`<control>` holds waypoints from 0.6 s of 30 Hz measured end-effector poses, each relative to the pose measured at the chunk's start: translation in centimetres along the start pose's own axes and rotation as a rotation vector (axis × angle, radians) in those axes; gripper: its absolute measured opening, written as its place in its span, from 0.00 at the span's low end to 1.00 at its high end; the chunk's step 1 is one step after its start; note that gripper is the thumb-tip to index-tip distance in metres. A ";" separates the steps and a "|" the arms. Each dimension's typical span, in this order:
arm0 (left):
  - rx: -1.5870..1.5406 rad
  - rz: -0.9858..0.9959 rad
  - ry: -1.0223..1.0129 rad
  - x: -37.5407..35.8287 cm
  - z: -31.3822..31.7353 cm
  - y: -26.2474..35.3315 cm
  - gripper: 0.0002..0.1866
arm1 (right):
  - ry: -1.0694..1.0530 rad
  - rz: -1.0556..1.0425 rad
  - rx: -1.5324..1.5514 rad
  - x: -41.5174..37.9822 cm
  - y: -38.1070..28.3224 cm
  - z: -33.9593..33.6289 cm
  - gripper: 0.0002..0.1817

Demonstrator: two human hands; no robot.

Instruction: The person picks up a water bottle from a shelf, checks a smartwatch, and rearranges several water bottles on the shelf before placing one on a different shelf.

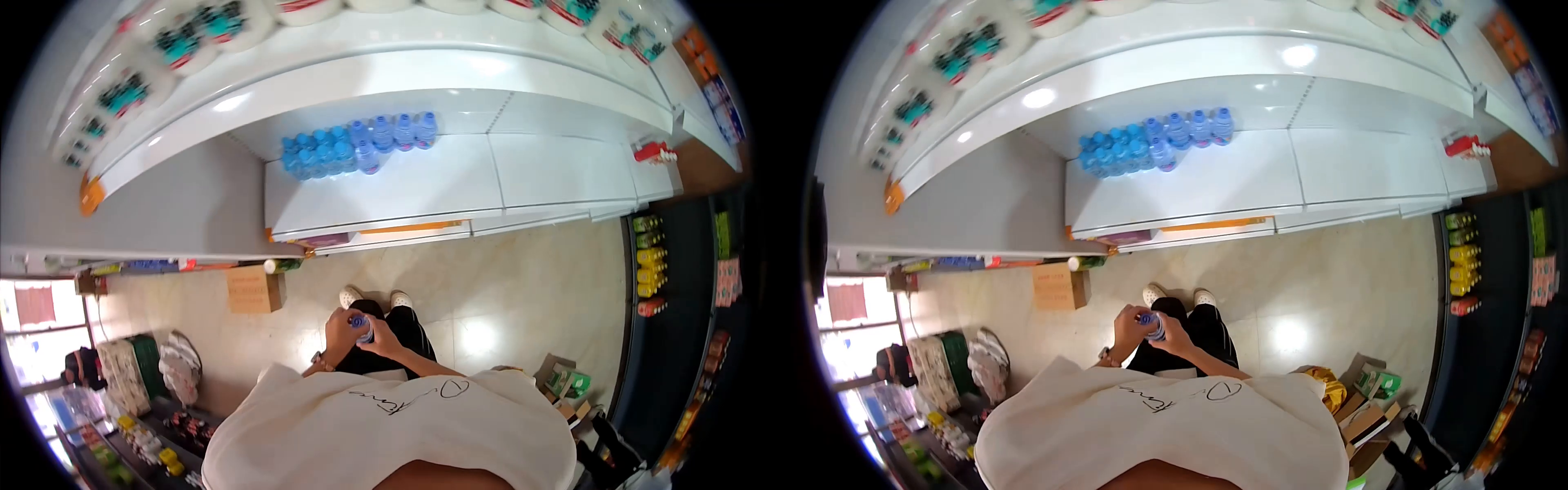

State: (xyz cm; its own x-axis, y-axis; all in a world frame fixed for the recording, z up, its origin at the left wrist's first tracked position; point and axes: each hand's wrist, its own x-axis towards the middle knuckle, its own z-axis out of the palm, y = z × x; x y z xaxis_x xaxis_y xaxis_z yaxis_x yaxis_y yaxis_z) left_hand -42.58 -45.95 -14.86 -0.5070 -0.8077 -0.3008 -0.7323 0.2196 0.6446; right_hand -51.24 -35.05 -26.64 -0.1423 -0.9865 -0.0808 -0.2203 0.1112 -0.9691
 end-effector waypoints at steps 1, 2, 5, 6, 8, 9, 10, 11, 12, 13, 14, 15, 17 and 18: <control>-0.001 -0.017 0.027 -2.3 -1.3 0.5 0.16 | -0.026 -0.018 0.002 -0.8 -1.1 0.4 0.43; -0.072 -0.042 0.117 -4.4 -2.4 0.9 0.16 | -0.140 -0.022 0.106 -1.1 -2.4 0.5 0.43; -0.173 -0.087 0.345 -9.1 -6.3 1.6 0.16 | -0.284 -0.132 0.227 -0.7 -7.0 0.8 0.43; -0.200 -0.096 0.450 -10.3 -7.6 1.9 0.16 | -0.367 -0.140 0.239 0.4 -8.2 0.5 0.43; -0.313 -0.072 0.557 -12.4 -10.8 3.1 0.15 | -0.424 -0.226 0.058 2.3 -12.1 0.0 0.43; -0.309 -0.016 0.601 -13.3 -12.5 3.6 0.15 | -0.421 -0.314 -0.014 3.5 -13.5 0.0 0.43; -0.335 0.057 0.661 -14.1 -14.0 3.9 0.16 | -0.417 -0.404 -0.084 4.5 -14.9 0.1 0.43; -0.334 0.139 0.716 -15.2 -15.5 4.3 0.16 | -0.351 -0.410 -0.138 4.7 -16.8 0.5 0.44; -0.305 0.223 0.777 -16.1 -17.5 4.7 0.16 | -0.285 -0.417 -0.192 4.5 -19.1 1.2 0.44; -0.287 0.245 0.782 -17.8 -19.1 4.5 0.19 | -0.314 -0.423 -0.198 3.5 -21.4 2.4 0.44; -0.285 0.239 0.819 -19.2 -20.9 4.1 0.19 | -0.382 -0.361 0.016 3.3 -24.2 4.1 0.43; -0.368 0.330 0.873 -20.6 -22.5 3.7 0.20 | -0.450 -0.289 0.226 3.1 -27.0 6.0 0.42; -0.436 0.404 0.962 -24.0 -25.3 1.9 0.22 | -0.549 -0.266 0.396 2.5 -31.4 9.7 0.41; -0.469 0.463 0.957 -26.0 -26.5 0.6 0.22 | -0.617 -0.212 0.572 1.8 -33.5 11.7 0.40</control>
State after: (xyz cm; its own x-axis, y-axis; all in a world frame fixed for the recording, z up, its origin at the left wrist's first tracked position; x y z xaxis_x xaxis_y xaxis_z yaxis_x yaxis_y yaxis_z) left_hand -17.81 -39.27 11.97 0.0148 -0.8305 0.5569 -0.2252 0.5398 0.8111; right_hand -32.85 -41.91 2.99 0.4319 -0.8870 0.1633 0.3595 0.0033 -0.9331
